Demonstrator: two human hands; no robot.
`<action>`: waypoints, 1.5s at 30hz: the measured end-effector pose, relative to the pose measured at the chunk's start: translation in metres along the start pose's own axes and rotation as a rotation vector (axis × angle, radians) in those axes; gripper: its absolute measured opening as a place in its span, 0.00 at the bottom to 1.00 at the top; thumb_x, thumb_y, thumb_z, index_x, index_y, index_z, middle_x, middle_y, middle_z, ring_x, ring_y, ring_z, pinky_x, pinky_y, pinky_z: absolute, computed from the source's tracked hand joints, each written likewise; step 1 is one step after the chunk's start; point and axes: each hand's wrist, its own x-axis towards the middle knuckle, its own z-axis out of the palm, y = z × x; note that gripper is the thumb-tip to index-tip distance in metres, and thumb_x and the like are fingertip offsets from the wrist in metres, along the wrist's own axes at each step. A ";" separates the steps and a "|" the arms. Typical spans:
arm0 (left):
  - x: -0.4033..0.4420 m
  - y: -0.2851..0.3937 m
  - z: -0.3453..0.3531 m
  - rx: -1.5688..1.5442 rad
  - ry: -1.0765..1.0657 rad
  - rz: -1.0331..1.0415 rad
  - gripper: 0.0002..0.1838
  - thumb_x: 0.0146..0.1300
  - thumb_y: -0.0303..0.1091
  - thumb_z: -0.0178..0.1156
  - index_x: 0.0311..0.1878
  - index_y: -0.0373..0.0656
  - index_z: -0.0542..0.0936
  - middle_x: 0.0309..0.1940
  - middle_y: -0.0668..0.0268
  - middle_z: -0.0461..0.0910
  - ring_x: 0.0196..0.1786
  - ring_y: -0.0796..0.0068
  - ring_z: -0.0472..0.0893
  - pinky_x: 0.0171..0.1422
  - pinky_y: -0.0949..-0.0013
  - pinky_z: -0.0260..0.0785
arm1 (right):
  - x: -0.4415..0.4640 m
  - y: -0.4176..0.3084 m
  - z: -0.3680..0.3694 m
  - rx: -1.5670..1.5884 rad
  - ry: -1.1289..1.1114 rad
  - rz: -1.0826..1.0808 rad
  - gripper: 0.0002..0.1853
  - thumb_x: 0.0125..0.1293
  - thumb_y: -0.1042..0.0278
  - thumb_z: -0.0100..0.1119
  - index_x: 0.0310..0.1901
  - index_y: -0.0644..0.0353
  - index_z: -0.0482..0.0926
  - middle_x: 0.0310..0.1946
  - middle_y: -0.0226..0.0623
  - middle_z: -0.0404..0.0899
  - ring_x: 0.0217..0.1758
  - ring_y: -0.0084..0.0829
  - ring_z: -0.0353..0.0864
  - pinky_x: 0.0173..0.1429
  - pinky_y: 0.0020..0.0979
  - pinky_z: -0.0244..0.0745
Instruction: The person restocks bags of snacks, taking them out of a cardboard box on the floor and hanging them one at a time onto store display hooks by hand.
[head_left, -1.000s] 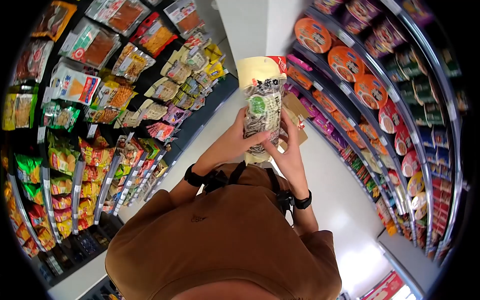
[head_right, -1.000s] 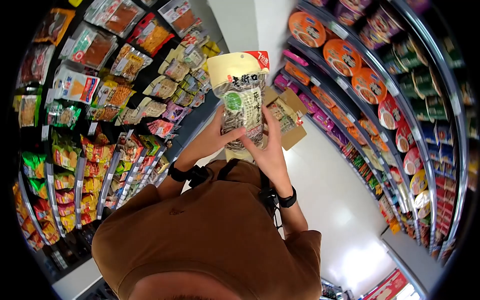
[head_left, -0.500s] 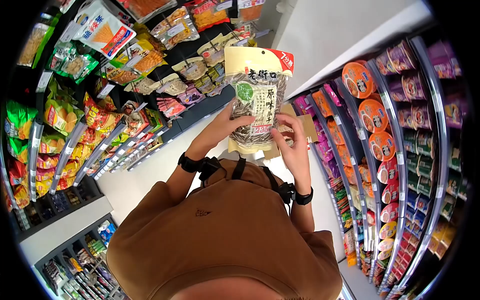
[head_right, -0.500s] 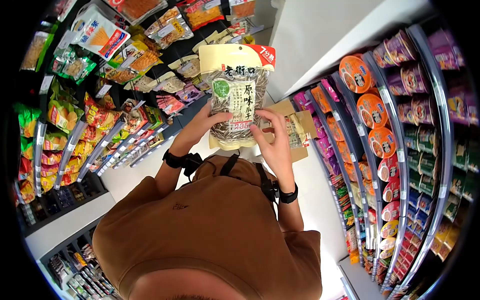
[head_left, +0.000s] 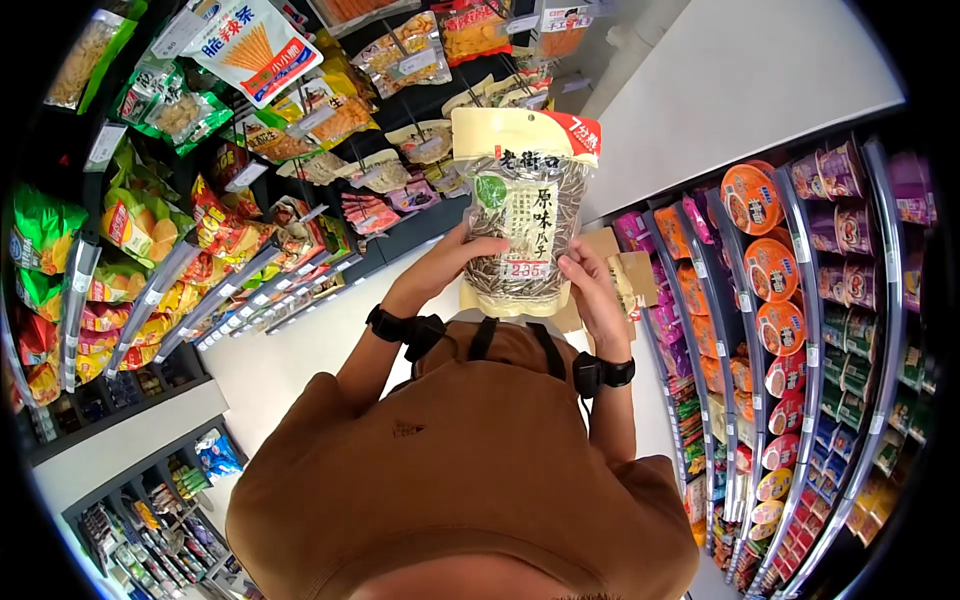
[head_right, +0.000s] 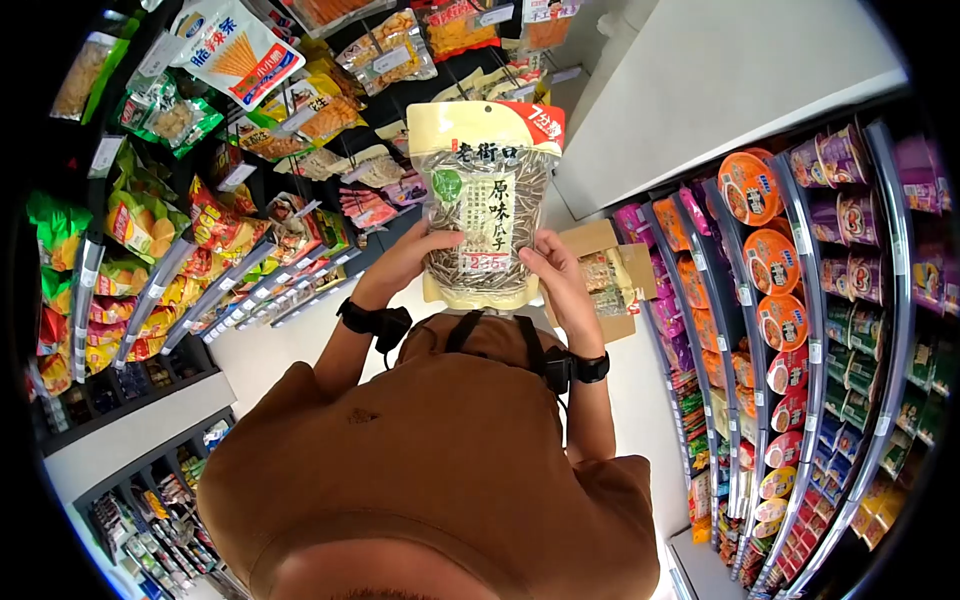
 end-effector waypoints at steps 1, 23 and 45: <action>0.002 0.001 -0.001 -0.041 -0.028 -0.016 0.35 0.60 0.39 0.62 0.67 0.37 0.60 0.60 0.61 0.70 0.60 0.73 0.70 0.65 0.70 0.59 | 0.002 0.002 0.002 0.020 -0.017 0.003 0.13 0.66 0.73 0.56 0.51 0.61 0.70 0.49 0.30 0.75 0.53 0.19 0.72 0.59 0.23 0.63; 0.271 -0.039 -0.099 0.778 -0.137 -0.287 0.43 0.57 0.60 0.60 0.64 0.34 0.63 0.51 0.58 0.75 0.45 0.71 0.77 0.43 0.71 0.73 | 0.211 0.045 -0.161 -0.254 0.289 0.193 0.24 0.58 0.67 0.67 0.53 0.68 0.71 0.46 0.39 0.79 0.49 0.26 0.78 0.55 0.28 0.71; 0.416 -0.038 -0.124 0.825 -0.221 -0.381 0.36 0.61 0.55 0.57 0.60 0.33 0.67 0.41 0.59 0.78 0.39 0.74 0.77 0.34 0.70 0.72 | 0.373 0.041 -0.251 0.020 0.214 0.453 0.38 0.57 0.59 0.69 0.59 0.72 0.57 0.51 0.45 0.73 0.50 0.32 0.77 0.52 0.31 0.75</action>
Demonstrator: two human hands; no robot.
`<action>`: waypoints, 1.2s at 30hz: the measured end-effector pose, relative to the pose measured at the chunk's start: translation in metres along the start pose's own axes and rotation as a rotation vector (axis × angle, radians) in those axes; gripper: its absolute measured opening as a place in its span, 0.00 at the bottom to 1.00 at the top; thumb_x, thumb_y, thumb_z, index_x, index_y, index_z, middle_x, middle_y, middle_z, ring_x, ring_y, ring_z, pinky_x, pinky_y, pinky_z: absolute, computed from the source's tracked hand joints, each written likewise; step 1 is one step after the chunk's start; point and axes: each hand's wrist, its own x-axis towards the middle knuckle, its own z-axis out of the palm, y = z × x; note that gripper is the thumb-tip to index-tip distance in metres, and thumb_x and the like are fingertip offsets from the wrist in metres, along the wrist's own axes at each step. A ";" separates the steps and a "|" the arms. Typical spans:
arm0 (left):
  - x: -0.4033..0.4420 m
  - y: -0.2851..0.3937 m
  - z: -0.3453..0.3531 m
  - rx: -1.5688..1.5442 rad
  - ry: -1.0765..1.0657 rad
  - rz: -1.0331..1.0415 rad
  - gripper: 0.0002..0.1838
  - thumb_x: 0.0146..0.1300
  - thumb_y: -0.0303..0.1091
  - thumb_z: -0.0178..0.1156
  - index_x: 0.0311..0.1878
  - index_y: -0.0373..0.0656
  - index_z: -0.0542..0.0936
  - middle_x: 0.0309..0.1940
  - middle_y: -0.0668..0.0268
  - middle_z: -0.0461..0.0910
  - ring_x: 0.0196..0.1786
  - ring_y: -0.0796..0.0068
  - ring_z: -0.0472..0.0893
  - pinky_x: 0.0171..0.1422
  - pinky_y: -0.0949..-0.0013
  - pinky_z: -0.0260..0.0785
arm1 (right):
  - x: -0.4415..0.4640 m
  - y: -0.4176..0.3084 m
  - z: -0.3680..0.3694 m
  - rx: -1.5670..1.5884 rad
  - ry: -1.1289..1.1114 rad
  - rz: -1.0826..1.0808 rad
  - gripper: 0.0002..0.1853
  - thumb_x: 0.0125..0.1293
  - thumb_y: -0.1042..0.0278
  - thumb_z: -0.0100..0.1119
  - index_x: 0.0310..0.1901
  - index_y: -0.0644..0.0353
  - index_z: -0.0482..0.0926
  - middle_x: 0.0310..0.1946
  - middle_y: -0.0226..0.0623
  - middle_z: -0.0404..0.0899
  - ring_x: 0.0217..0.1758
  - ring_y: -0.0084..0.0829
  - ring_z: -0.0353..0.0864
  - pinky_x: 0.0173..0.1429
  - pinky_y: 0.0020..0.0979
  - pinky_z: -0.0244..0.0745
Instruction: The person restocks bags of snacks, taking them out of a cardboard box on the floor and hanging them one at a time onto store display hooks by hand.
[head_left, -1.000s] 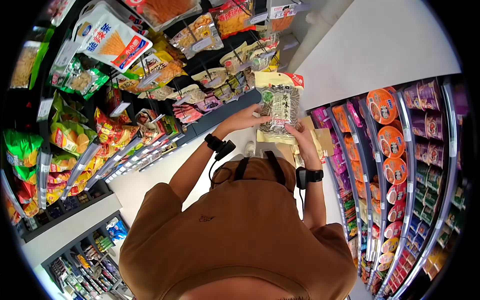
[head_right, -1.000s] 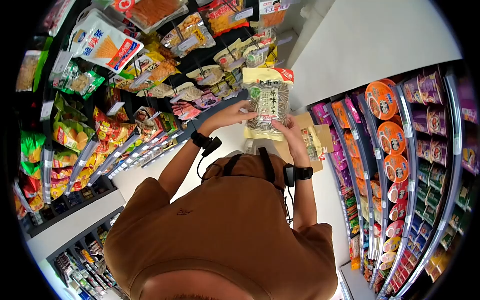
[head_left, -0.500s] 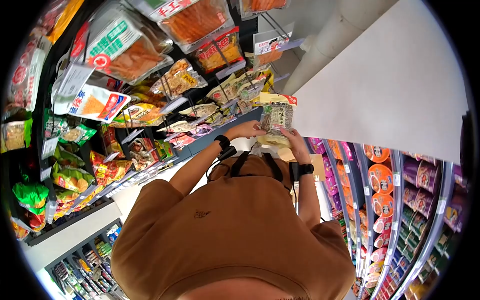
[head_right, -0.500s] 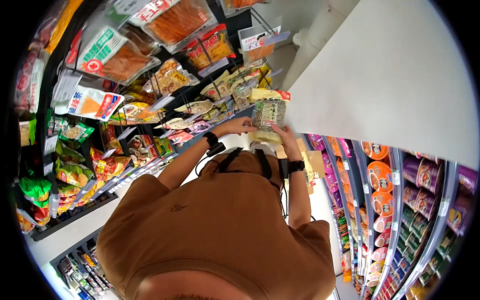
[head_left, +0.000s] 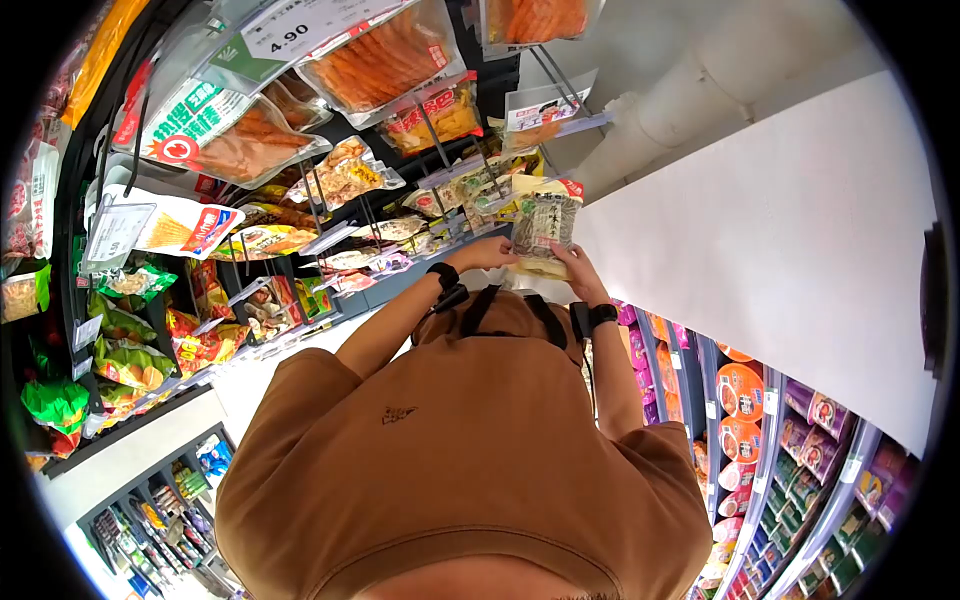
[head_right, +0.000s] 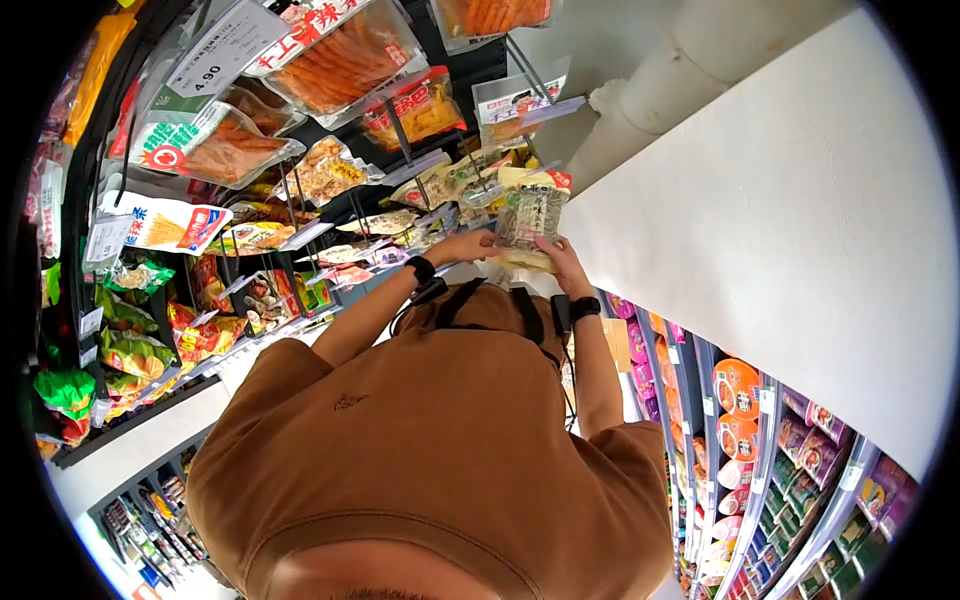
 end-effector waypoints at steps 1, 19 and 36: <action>0.004 -0.001 -0.003 0.004 0.010 -0.016 0.36 0.61 0.55 0.57 0.60 0.32 0.66 0.44 0.58 0.78 0.40 0.72 0.78 0.36 0.70 0.73 | 0.001 -0.005 0.001 -0.051 0.003 -0.034 0.35 0.59 0.59 0.67 0.59 0.71 0.59 0.51 0.44 0.73 0.51 0.33 0.77 0.53 0.32 0.75; 0.000 -0.008 0.008 -0.092 0.046 -0.061 0.38 0.61 0.53 0.58 0.65 0.33 0.63 0.53 0.54 0.75 0.44 0.70 0.81 0.40 0.71 0.74 | -0.008 0.009 -0.025 -0.094 -0.135 -0.194 0.30 0.62 0.67 0.63 0.61 0.67 0.61 0.53 0.42 0.74 0.54 0.29 0.75 0.58 0.30 0.71; -0.007 -0.019 0.019 -0.185 0.079 -0.037 0.39 0.60 0.53 0.60 0.64 0.31 0.62 0.45 0.56 0.78 0.38 0.72 0.80 0.34 0.70 0.73 | 0.030 0.011 -0.023 0.000 -0.207 -0.197 0.28 0.65 0.67 0.60 0.63 0.63 0.61 0.56 0.38 0.72 0.57 0.32 0.74 0.60 0.35 0.70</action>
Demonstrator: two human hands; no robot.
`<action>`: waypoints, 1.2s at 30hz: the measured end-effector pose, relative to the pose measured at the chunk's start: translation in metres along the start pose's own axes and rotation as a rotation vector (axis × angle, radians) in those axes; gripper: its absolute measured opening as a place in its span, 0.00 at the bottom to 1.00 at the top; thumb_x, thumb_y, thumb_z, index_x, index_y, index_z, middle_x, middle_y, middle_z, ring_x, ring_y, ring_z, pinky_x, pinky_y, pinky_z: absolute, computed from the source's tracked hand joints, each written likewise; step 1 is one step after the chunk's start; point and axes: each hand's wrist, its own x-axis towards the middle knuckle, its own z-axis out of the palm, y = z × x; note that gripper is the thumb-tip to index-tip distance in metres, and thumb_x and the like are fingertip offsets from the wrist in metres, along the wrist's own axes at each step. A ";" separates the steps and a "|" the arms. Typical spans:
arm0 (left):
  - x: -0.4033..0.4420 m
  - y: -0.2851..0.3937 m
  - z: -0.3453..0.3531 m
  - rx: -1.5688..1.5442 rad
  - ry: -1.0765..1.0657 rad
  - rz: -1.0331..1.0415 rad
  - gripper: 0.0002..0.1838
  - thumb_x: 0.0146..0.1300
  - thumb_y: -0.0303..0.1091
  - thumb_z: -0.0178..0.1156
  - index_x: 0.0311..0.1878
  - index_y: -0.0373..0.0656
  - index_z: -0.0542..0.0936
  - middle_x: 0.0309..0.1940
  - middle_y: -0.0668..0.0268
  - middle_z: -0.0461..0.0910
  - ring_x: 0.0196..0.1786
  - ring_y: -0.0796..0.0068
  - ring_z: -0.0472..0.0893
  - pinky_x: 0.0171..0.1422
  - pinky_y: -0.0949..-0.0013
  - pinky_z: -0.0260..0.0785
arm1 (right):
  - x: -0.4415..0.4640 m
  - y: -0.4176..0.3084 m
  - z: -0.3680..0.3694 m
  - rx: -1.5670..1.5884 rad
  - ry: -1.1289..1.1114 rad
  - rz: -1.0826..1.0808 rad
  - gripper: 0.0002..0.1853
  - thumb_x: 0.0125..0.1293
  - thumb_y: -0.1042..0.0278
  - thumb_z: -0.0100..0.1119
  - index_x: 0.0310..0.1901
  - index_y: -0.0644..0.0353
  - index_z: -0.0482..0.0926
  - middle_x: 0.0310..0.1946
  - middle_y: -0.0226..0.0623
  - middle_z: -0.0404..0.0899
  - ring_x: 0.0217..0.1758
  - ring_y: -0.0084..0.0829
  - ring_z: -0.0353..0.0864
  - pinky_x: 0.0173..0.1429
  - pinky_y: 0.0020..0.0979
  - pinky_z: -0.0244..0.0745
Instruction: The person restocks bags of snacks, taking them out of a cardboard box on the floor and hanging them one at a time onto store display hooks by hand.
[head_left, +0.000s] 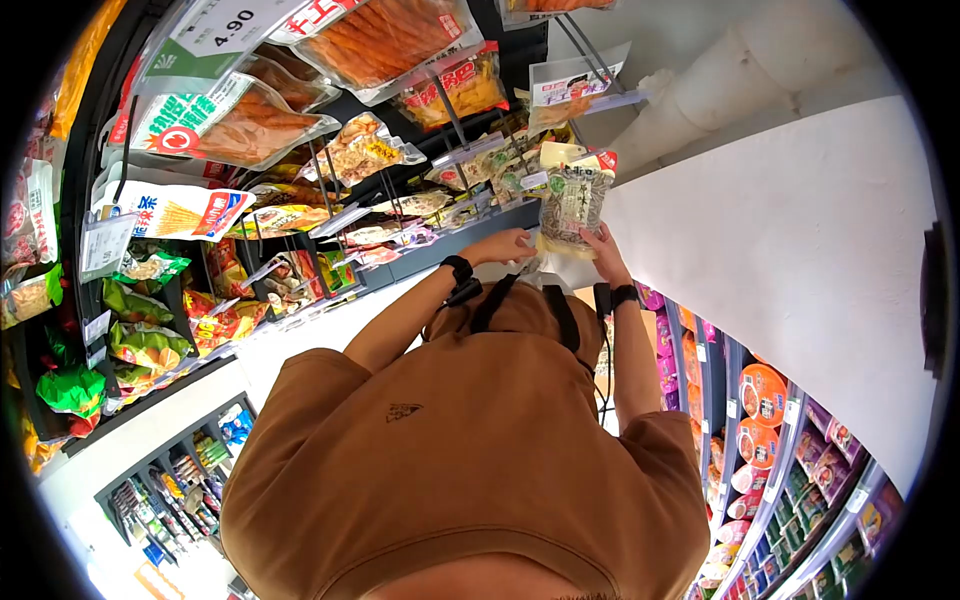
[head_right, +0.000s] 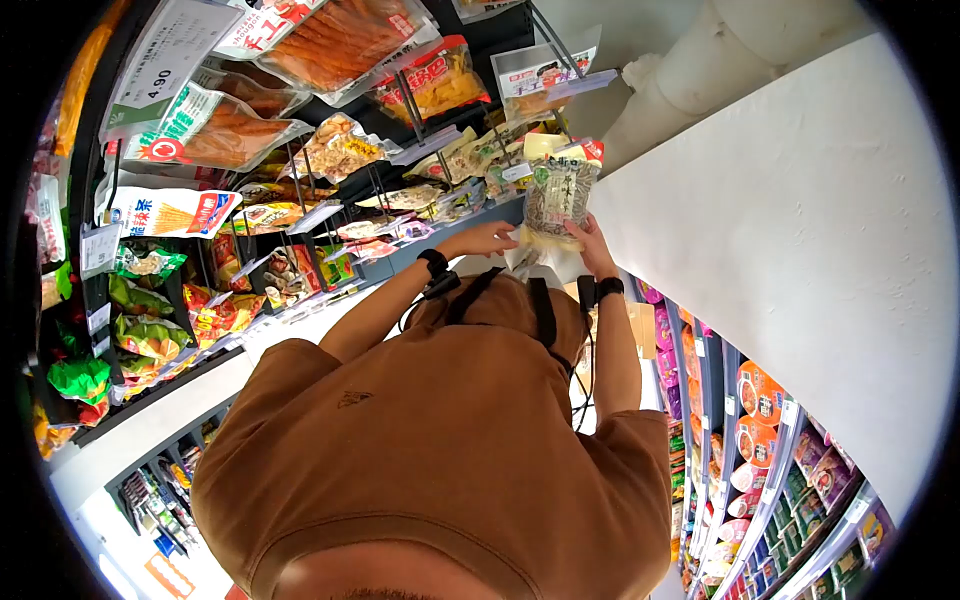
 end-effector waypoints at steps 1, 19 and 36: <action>-0.002 -0.002 0.000 0.001 -0.001 -0.003 0.39 0.60 0.53 0.60 0.64 0.31 0.62 0.45 0.56 0.78 0.38 0.72 0.80 0.34 0.70 0.73 | 0.004 0.000 0.002 -0.023 0.012 -0.001 0.28 0.64 0.67 0.60 0.63 0.63 0.61 0.56 0.38 0.72 0.57 0.31 0.74 0.60 0.34 0.70; -0.014 -0.010 -0.003 -0.017 0.035 0.026 0.41 0.59 0.54 0.61 0.65 0.33 0.60 0.47 0.56 0.77 0.40 0.72 0.80 0.36 0.71 0.73 | -0.022 0.011 0.003 0.042 0.032 -0.041 0.27 0.64 0.72 0.59 0.63 0.64 0.61 0.56 0.37 0.73 0.57 0.29 0.74 0.61 0.32 0.69; -0.010 -0.017 0.006 -0.017 0.039 -0.001 0.40 0.59 0.54 0.61 0.65 0.35 0.61 0.45 0.57 0.79 0.40 0.72 0.81 0.34 0.72 0.73 | 0.003 0.008 0.001 0.065 0.023 -0.012 0.29 0.64 0.70 0.60 0.64 0.62 0.60 0.56 0.38 0.73 0.56 0.31 0.75 0.60 0.33 0.71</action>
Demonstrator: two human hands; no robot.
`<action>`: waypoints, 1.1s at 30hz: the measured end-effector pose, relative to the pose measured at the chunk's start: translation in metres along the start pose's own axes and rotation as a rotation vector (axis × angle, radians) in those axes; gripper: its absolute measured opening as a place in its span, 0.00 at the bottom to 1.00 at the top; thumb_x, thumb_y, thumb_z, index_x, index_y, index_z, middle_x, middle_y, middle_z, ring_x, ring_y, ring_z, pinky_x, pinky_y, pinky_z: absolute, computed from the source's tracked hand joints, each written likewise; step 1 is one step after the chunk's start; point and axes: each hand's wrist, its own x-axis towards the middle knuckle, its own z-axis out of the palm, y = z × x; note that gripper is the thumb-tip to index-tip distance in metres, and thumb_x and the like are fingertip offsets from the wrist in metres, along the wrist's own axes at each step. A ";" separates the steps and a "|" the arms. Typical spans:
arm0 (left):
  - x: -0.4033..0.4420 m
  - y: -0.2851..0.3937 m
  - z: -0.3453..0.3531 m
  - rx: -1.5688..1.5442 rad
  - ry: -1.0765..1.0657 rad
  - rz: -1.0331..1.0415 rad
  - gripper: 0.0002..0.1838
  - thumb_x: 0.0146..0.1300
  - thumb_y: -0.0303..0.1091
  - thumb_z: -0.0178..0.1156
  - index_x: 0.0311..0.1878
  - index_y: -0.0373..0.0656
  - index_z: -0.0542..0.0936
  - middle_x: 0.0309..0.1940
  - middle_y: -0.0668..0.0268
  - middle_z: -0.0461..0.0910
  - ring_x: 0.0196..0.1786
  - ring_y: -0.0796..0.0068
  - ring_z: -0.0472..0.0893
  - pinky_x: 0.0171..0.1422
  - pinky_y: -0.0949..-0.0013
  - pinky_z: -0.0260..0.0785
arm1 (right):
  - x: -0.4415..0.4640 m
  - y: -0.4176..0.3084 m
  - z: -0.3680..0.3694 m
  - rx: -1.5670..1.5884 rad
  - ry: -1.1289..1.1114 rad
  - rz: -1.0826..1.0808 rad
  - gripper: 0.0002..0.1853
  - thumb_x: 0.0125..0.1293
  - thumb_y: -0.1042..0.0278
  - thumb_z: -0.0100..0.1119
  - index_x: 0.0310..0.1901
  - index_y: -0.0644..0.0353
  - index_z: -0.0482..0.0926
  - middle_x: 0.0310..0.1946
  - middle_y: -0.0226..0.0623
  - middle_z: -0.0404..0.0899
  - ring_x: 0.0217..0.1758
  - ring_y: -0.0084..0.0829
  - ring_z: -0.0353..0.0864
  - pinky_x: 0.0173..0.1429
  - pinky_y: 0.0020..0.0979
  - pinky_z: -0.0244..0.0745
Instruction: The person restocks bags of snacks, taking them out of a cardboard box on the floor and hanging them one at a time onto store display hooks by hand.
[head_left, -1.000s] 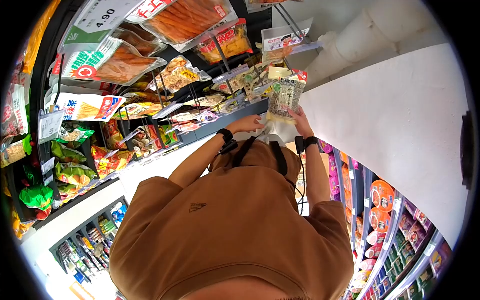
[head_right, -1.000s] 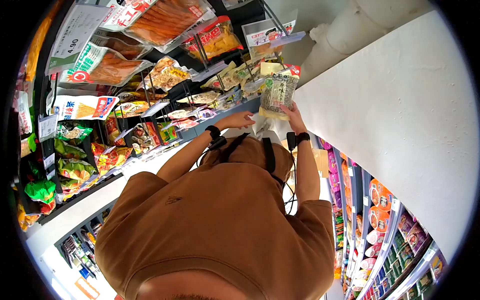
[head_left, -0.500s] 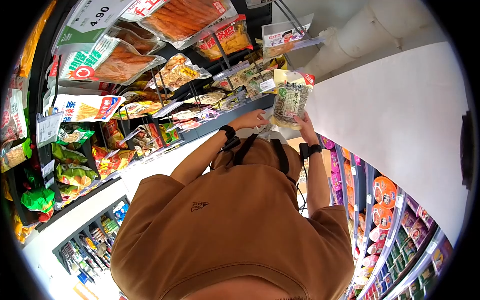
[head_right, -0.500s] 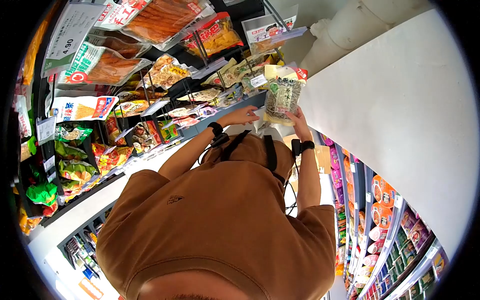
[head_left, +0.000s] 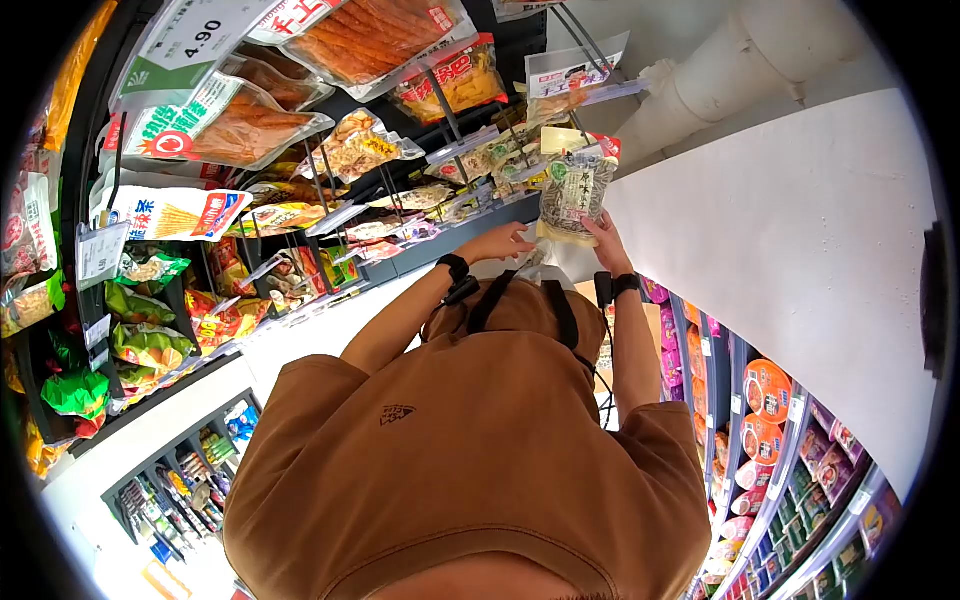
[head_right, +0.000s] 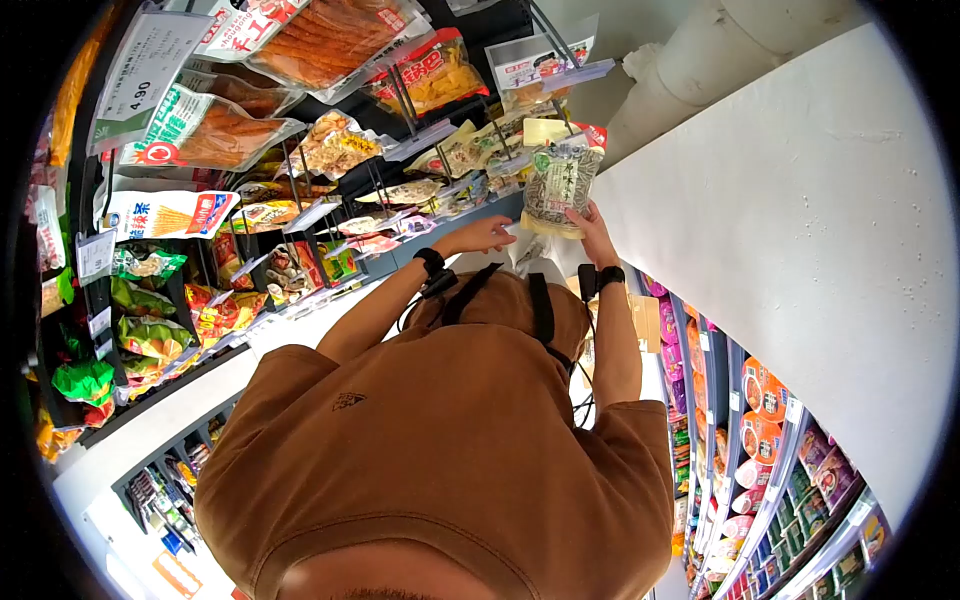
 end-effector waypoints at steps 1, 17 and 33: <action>-0.001 0.002 -0.002 -0.001 0.001 -0.001 0.40 0.59 0.54 0.61 0.65 0.35 0.61 0.45 0.57 0.79 0.40 0.72 0.81 0.34 0.72 0.73 | 0.003 -0.005 0.003 -0.004 0.008 0.000 0.29 0.63 0.71 0.61 0.63 0.63 0.62 0.54 0.38 0.74 0.55 0.30 0.76 0.59 0.32 0.72; 0.006 0.006 -0.004 0.016 -0.014 -0.021 0.38 0.60 0.53 0.60 0.64 0.33 0.63 0.44 0.56 0.79 0.39 0.72 0.80 0.34 0.71 0.73 | 0.033 0.013 -0.017 -0.148 0.012 -0.026 0.24 0.59 0.69 0.65 0.56 0.66 0.70 0.51 0.35 0.76 0.54 0.26 0.74 0.60 0.30 0.66; -0.011 0.002 -0.019 0.027 0.021 -0.067 0.38 0.61 0.55 0.58 0.64 0.34 0.65 0.48 0.59 0.78 0.42 0.72 0.80 0.38 0.71 0.73 | 0.060 0.000 -0.010 -0.338 0.079 -0.042 0.24 0.59 0.68 0.66 0.55 0.67 0.70 0.50 0.35 0.77 0.52 0.25 0.74 0.57 0.28 0.67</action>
